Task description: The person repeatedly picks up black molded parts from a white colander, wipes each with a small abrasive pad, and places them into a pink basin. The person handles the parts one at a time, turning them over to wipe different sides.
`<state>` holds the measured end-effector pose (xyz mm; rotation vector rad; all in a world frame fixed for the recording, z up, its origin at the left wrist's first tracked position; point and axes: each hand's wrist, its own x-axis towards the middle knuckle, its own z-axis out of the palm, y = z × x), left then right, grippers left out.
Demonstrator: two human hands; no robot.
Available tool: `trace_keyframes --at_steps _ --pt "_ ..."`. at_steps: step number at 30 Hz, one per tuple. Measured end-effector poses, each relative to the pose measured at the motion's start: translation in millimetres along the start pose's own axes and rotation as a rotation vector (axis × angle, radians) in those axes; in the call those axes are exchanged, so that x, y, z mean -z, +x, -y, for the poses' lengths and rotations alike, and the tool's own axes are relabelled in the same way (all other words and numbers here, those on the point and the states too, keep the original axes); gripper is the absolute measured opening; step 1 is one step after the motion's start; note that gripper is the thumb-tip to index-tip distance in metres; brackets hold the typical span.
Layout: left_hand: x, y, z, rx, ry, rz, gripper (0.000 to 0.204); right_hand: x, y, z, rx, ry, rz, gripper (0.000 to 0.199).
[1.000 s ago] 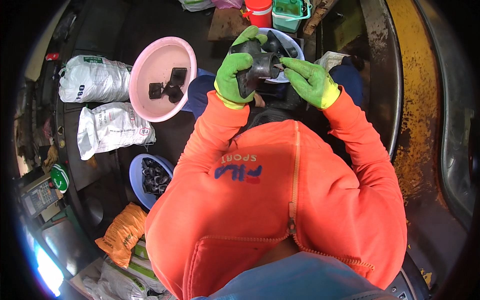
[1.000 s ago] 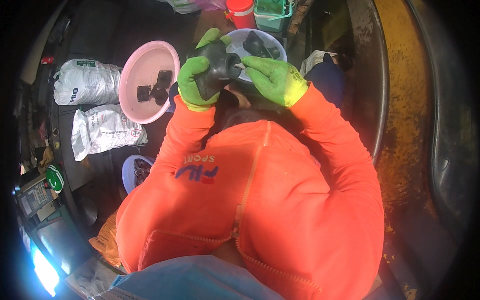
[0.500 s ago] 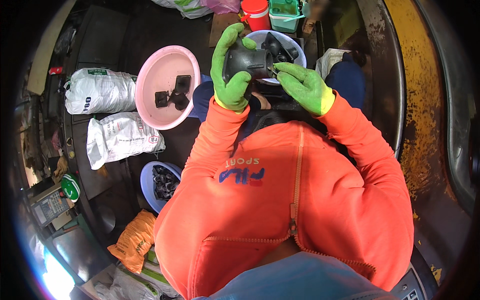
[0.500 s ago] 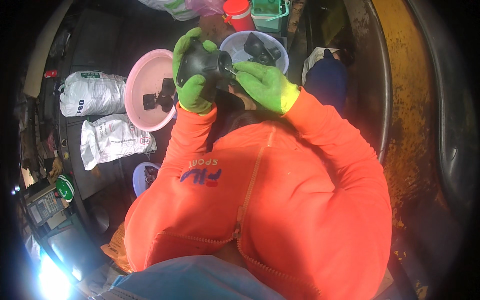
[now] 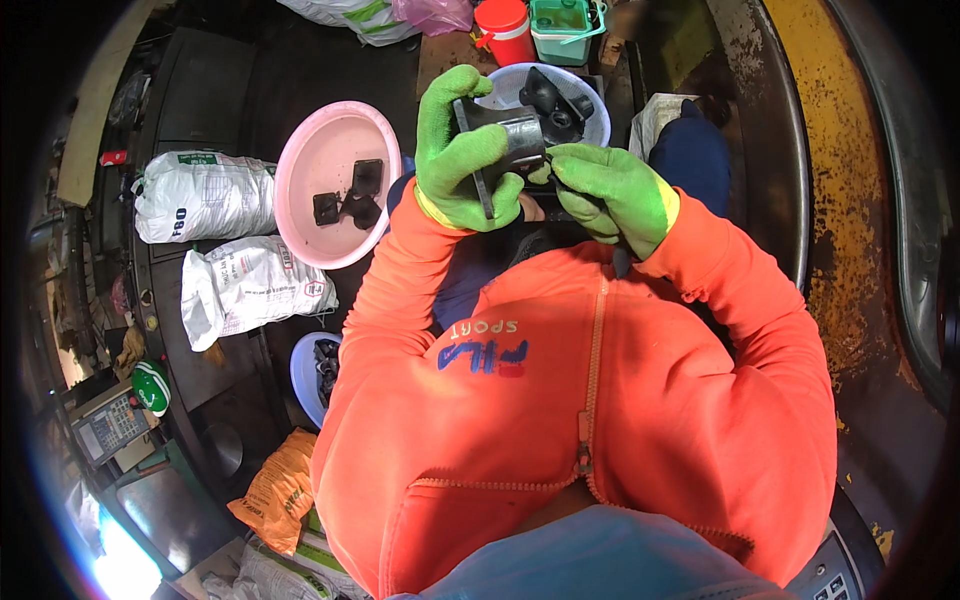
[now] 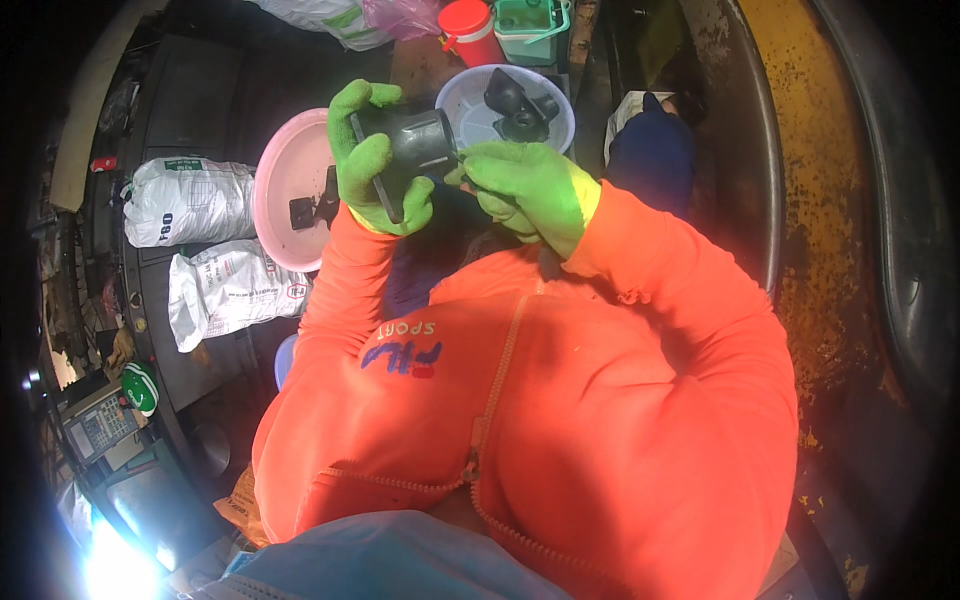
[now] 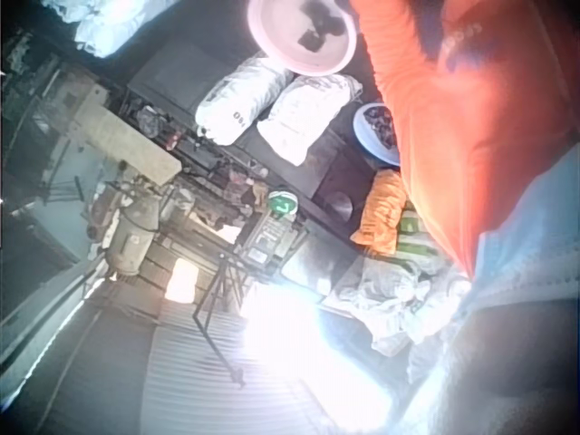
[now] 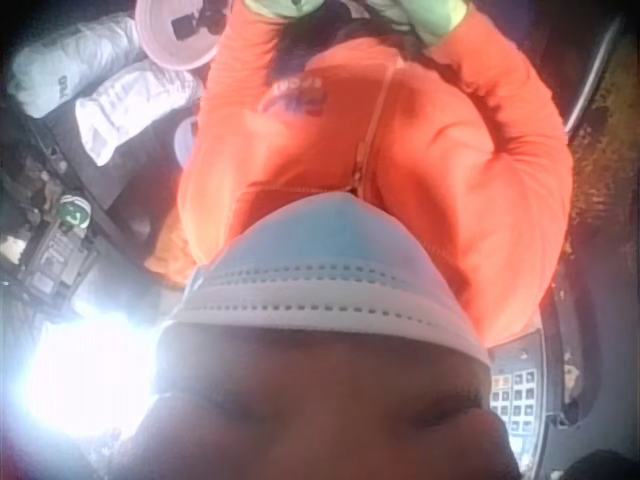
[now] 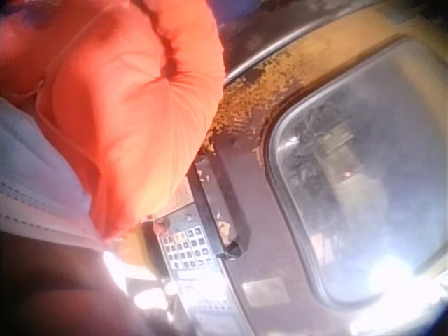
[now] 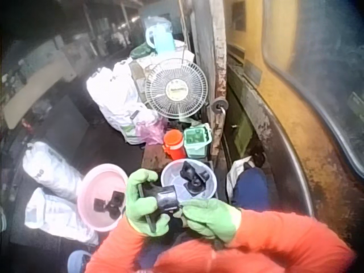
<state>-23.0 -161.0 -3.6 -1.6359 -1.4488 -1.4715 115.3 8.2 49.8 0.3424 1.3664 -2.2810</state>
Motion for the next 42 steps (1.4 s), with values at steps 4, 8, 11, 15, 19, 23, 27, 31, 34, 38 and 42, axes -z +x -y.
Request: trace_keyframes --at_steps 4,8,11,15,19,23,27,31,34,38,42 --pt "8 12 -1 -0.119 0.056 0.085 0.051 -4 -1 5 -0.172 0.228 0.071 0.031" --pt "32 16 -4 -0.317 0.295 0.338 0.043 0 7 8 -0.059 0.551 0.204 0.024" --pt "60 -21 -20 -0.068 0.478 0.264 0.038 25 37 20 0.150 0.896 0.372 0.026" --pt "108 -146 -55 0.559 0.836 -0.358 0.057 73 72 -5 0.160 0.759 0.211 0.028" --pt "120 -322 -117 1.401 0.232 -1.578 0.052 116 93 -53 0.005 0.679 0.114 0.029" --pt "171 -457 -224 1.568 0.273 -2.002 0.035 136 105 -71 -0.090 0.629 0.030 0.029" --pt "259 -461 -294 1.127 0.584 -2.206 0.044 137 112 -59 -0.099 0.575 -0.067 0.032" --pt "295 -386 -276 1.049 0.803 -1.997 0.056 140 117 -56 -0.052 0.558 0.027 0.032" --pt "293 -342 -207 1.297 0.335 -2.023 0.067 157 118 -59 0.040 0.552 0.057 0.034" --pt "221 -296 -63 1.237 0.032 -1.601 0.052 185 114 -58 0.163 0.560 -0.219 0.035" --pt "87 -205 57 0.976 0.049 -0.355 0.029 193 106 -60 0.265 0.560 -0.246 0.030"
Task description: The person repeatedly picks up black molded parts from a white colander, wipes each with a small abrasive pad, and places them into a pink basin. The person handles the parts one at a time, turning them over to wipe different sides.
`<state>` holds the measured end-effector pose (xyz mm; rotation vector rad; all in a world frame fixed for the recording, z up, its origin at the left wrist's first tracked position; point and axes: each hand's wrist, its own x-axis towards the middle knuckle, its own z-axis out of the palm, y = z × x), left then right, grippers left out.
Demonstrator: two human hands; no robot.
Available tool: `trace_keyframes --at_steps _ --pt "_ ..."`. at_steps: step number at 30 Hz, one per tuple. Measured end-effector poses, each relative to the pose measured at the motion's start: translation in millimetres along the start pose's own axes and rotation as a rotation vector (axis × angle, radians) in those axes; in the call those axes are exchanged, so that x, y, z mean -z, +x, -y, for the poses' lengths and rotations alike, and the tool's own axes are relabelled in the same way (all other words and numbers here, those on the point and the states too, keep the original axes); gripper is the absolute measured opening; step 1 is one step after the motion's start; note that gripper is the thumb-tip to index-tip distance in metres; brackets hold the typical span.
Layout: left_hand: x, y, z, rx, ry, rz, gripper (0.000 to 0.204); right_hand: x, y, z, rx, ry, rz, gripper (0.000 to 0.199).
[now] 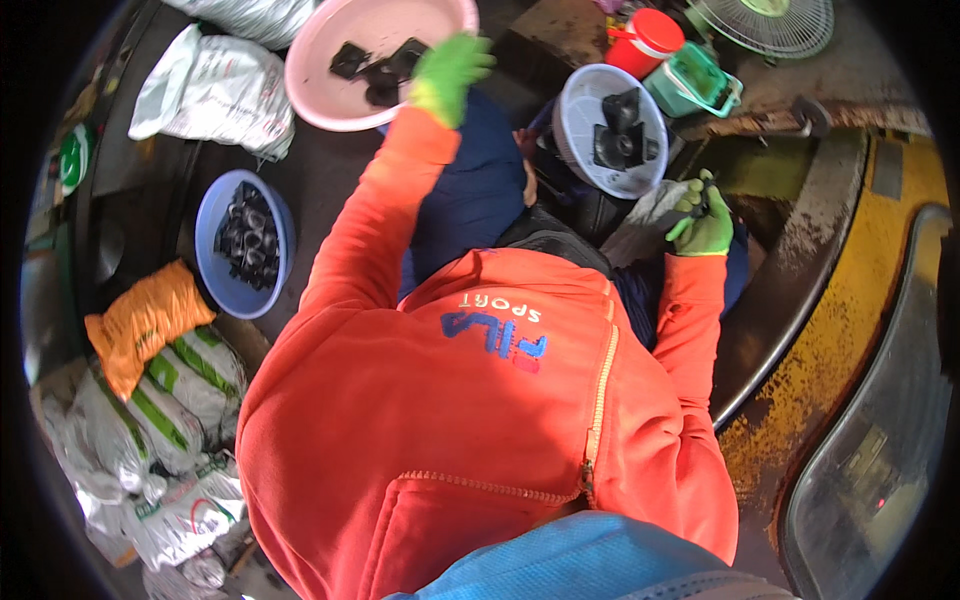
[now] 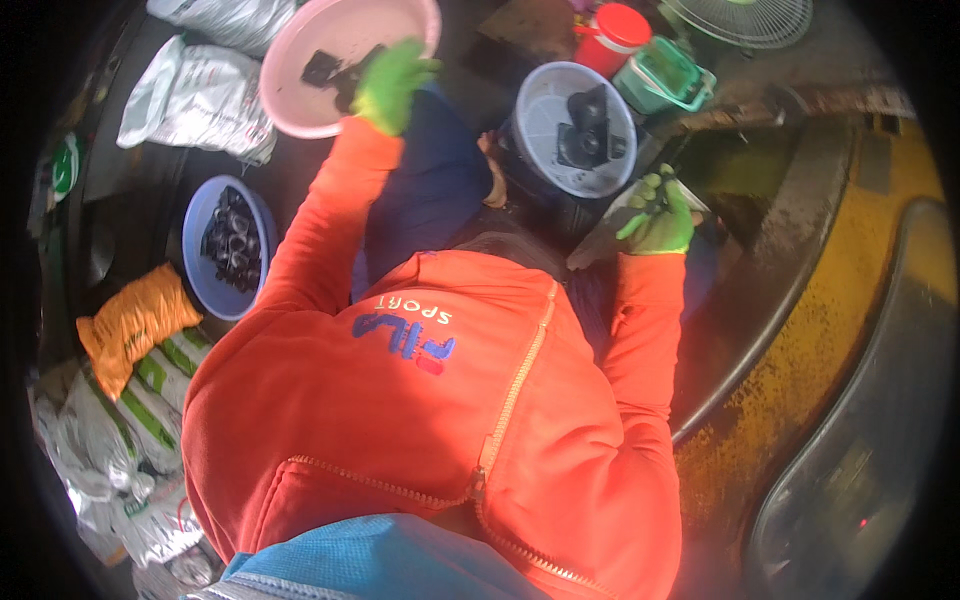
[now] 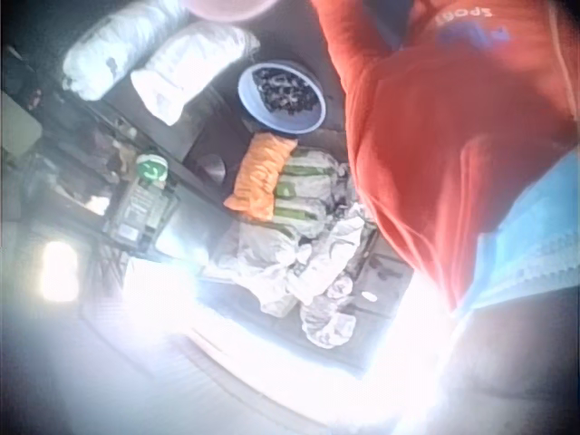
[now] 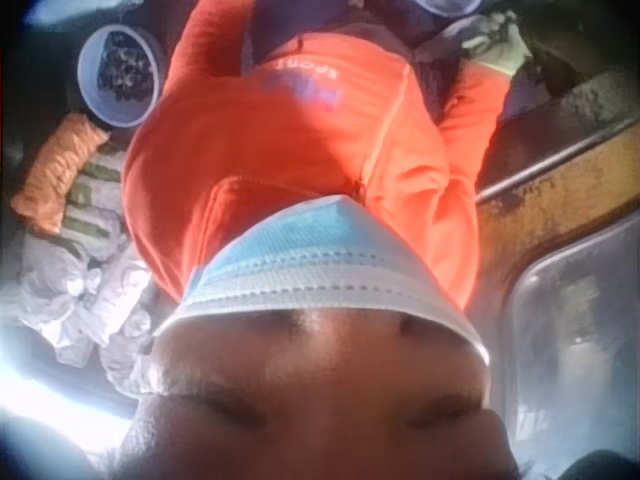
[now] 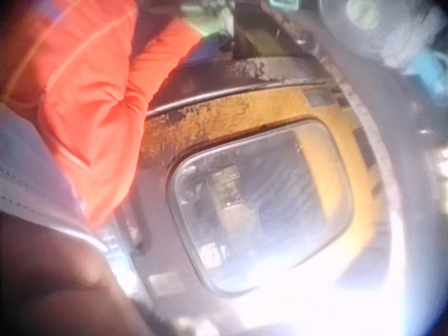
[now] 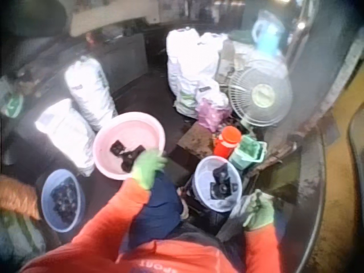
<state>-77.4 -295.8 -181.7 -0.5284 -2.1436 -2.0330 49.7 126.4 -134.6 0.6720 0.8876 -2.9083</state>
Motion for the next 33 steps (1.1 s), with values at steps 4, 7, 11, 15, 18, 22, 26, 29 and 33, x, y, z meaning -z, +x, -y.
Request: trace_keyframes --at_steps 4,7,11,15,18,22,26,29,33 --pt "-169 51 -1 0.217 0.404 0.705 0.049 -4 -9 -8 0.022 -0.049 0.010 0.024" --pt "-241 49 29 0.296 0.850 0.936 0.053 -11 -14 -11 0.066 -0.122 -0.050 0.026" --pt "-280 31 74 0.211 1.055 0.837 0.056 -22 -20 -12 0.007 -0.092 -0.222 0.023" --pt "-264 40 68 0.267 0.890 0.904 0.059 -28 -26 -11 0.022 -0.211 -0.262 0.023" --pt "-225 47 25 0.311 0.729 0.742 0.058 -26 -28 -13 0.084 -0.315 -0.245 0.023" --pt "-184 41 -57 0.130 0.382 0.413 0.056 -27 -28 -29 0.085 -0.634 -0.238 0.038" --pt "-170 29 -127 -0.397 0.231 0.253 0.055 -45 -32 -50 0.282 -0.893 -0.003 0.039" --pt "-174 16 -158 -0.419 0.126 0.227 0.059 -75 -32 -51 0.795 -1.004 0.347 0.052" --pt "-188 -1 -175 -0.341 -0.003 0.222 0.058 -110 -53 -54 0.642 -0.627 0.243 0.043"
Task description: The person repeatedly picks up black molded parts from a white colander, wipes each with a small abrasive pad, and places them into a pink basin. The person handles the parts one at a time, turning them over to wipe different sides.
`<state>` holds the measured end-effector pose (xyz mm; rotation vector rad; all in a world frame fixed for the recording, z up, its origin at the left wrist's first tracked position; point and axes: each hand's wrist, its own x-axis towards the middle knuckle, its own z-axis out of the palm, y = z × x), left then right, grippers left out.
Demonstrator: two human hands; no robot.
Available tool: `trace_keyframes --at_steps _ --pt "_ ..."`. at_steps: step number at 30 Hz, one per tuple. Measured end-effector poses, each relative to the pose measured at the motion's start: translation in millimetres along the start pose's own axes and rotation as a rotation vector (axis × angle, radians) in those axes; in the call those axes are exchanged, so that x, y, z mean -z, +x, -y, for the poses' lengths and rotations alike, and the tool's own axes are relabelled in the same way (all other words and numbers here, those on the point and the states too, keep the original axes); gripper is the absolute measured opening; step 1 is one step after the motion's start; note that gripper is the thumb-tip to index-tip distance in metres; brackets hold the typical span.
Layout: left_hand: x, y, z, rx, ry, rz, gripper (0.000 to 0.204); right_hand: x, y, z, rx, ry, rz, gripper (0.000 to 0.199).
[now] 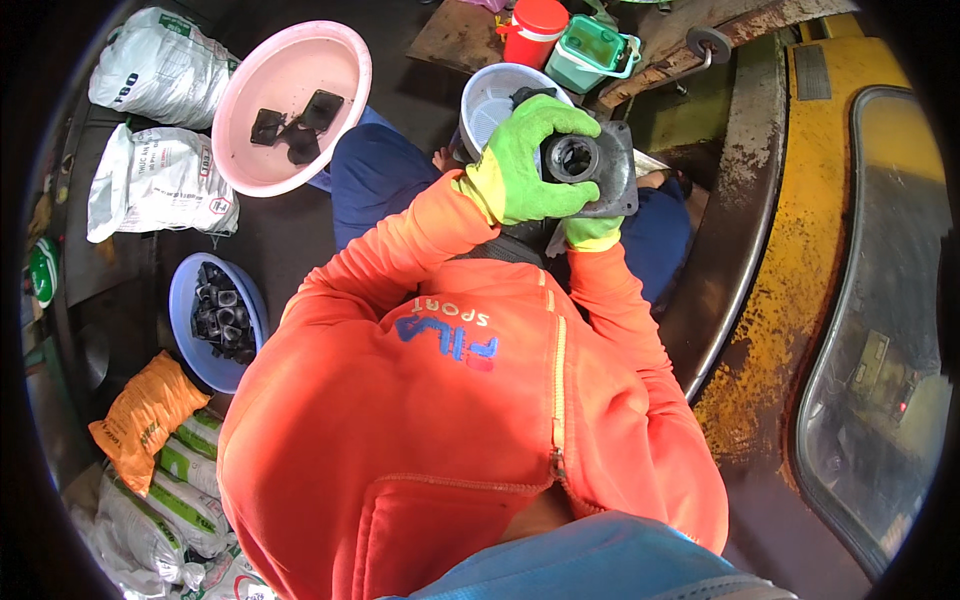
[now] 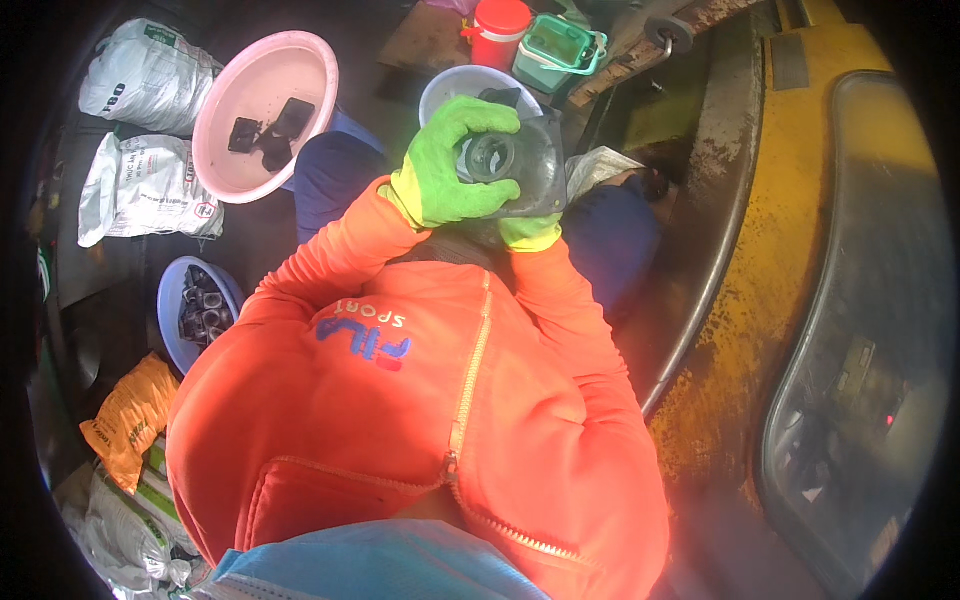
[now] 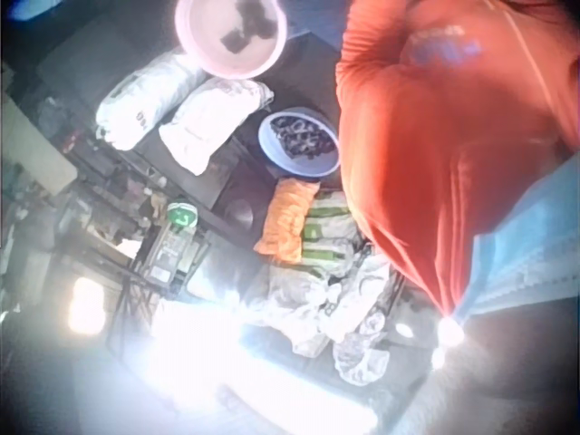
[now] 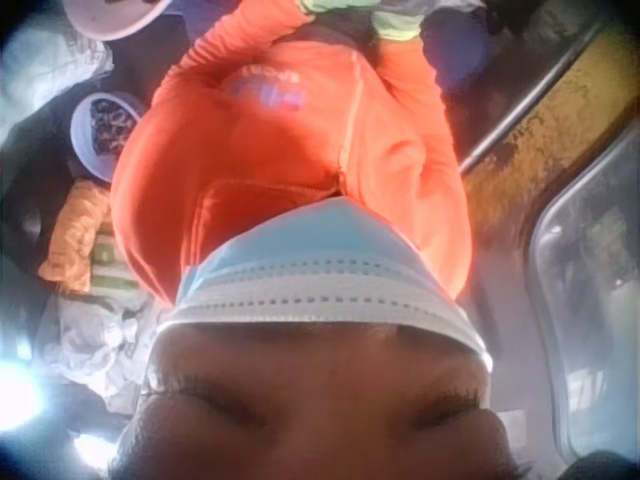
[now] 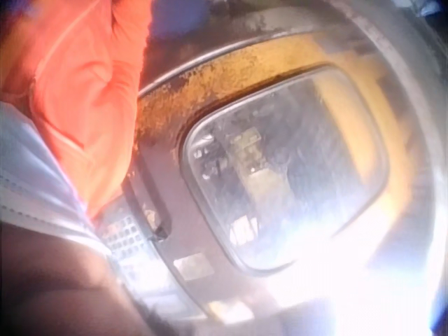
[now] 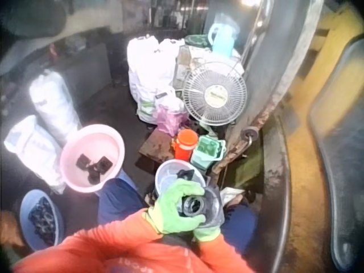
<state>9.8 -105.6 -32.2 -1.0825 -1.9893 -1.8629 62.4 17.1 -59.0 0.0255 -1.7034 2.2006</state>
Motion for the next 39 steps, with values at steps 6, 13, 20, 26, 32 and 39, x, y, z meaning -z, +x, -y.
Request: trace_keyframes --at_steps 6,13,20,26,32,39 --pt "-16 -5 -17 0.152 -0.078 -0.040 0.053 -5 -10 6 0.093 -0.090 -0.035 0.029" --pt "-2 2 -23 -0.076 0.014 0.048 0.043 11 -10 20 -0.008 -0.159 0.245 0.043" --pt "18 12 -26 -0.118 -0.315 0.521 0.039 24 -24 46 -0.058 -0.369 0.584 0.064" --pt "22 31 -12 -0.089 -0.601 1.046 0.044 8 -39 16 -0.161 -0.055 0.417 0.070" --pt "41 48 -18 -0.195 -0.032 0.505 0.080 10 3 45 0.309 -0.554 0.373 0.059" --pt "-14 -2 -30 0.003 -0.152 -0.008 0.049 -7 -21 36 0.003 -0.198 0.057 0.053"
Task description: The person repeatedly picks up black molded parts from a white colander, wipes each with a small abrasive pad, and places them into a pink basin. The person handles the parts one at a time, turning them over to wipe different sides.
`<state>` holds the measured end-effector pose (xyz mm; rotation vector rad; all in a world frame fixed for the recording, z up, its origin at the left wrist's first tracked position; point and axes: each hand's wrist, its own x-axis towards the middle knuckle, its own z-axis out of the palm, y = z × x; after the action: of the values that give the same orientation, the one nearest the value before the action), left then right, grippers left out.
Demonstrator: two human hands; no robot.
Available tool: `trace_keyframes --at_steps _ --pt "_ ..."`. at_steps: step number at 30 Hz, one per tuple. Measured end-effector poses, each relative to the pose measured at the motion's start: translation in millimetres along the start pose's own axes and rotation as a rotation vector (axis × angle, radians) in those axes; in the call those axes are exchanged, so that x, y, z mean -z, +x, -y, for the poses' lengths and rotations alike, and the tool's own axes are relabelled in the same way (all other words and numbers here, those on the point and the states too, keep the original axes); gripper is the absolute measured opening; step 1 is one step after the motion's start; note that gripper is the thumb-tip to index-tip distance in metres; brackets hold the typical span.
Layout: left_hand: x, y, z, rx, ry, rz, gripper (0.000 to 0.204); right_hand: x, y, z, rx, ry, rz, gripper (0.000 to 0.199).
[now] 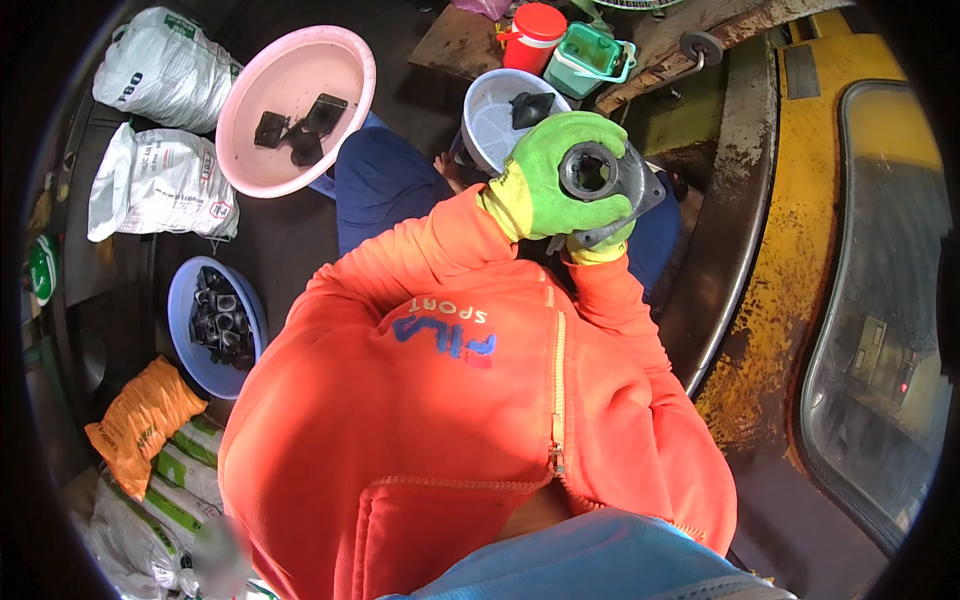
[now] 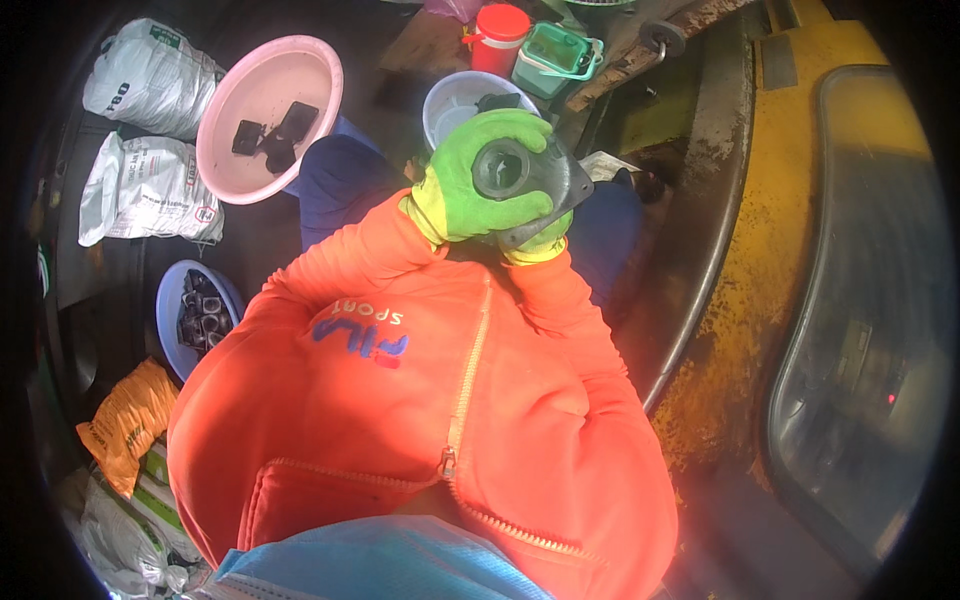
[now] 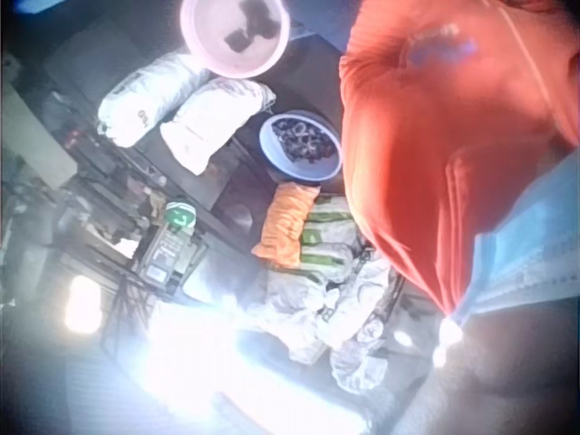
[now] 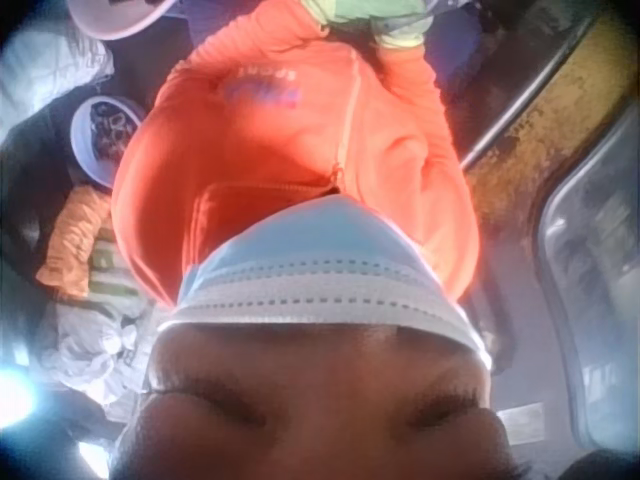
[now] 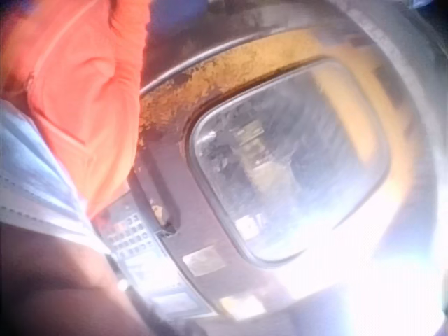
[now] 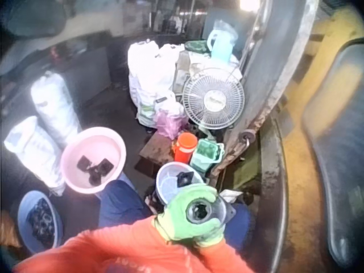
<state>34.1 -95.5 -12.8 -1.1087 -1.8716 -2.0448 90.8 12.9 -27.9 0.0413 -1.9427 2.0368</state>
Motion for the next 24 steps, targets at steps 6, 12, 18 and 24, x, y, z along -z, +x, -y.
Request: trace_keyframes --at_steps 6,12,18,24 --pt "16 7 0 -0.110 0.049 0.176 0.046 12 4 13 0.091 -0.325 0.234 0.060" --pt "30 13 -6 -0.041 -0.190 0.406 0.045 26 9 27 0.242 -0.484 0.513 0.067" --pt "39 18 -3 -0.022 -0.246 0.646 0.043 34 5 20 0.091 -0.463 0.670 0.072" --pt "37 22 0 0.091 -0.485 0.946 0.049 39 -6 0 -0.094 -0.170 0.740 0.065"
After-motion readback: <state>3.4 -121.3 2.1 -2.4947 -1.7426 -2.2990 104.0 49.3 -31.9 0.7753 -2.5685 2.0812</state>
